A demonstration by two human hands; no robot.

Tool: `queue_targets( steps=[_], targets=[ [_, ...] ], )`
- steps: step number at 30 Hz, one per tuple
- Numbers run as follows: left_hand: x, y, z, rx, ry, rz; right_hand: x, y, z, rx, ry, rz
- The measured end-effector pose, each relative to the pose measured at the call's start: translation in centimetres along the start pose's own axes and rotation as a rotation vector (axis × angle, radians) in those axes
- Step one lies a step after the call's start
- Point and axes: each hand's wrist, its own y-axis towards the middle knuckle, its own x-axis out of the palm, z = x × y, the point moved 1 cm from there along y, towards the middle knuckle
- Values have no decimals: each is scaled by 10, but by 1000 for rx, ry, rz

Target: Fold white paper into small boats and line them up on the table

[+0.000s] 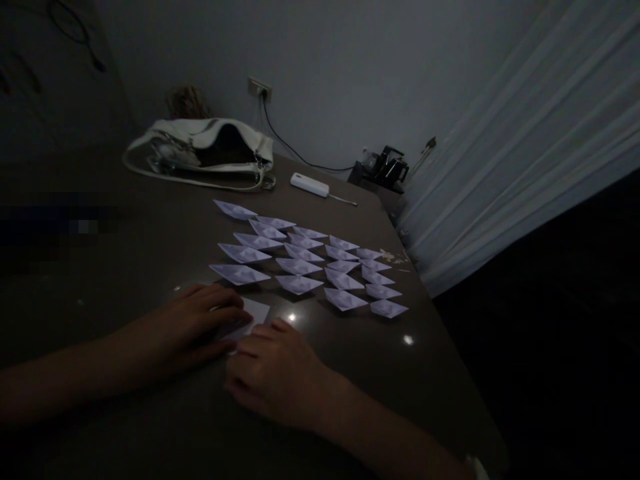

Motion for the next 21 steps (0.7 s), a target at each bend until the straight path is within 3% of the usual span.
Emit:
queue_targets(
  steps=[3,8,14,21],
  targets=[
    [-2,1,2,6,-10,-1,-3,-1,0,-1,55,41],
    [-7,2,8,0,-88,-10,-8,-2,22,233,108,144],
    [-15,4,0,3,-91,122,-7,-3,21,289,92,61],
    [-14,7,-11,-49,-14,169,1,-3,18,345,180,18]
  ],
)
